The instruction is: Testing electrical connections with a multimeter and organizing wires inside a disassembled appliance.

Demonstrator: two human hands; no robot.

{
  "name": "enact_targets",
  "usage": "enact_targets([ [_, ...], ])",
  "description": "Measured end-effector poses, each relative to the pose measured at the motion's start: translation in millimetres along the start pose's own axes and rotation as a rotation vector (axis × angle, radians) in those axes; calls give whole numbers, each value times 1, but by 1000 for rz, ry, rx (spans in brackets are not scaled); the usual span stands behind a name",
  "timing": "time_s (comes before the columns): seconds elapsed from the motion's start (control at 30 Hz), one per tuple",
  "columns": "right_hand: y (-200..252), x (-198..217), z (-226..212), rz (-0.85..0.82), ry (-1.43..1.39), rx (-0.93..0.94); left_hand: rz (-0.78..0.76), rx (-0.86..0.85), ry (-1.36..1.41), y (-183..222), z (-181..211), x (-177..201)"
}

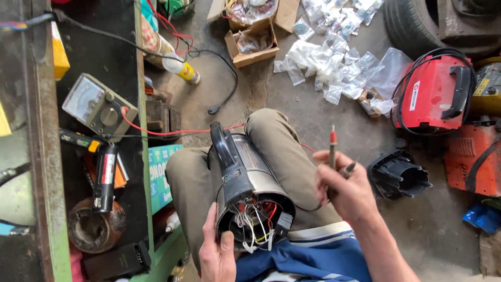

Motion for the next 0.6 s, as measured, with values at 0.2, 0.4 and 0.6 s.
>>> enact_targets([
  [0.2,-61,66,15,215,-45,-57,256,-372,0,-21,50,23],
  [0.4,-100,145,22,236,-455,-80,144,-89,37,-48,100,56],
  [0.6,-76,104,-29,217,-650,93,128,-64,25,-68,108,56],
])
Point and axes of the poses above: each hand's wrist, its own y-axis away from the middle knuckle, its own x-axis out of the back of the hand, z = x × y, the point moved 4 cm from there along -y, towards the middle knuckle, and after that the axes turned 10 degrees about -y, right-handed, at the moved point
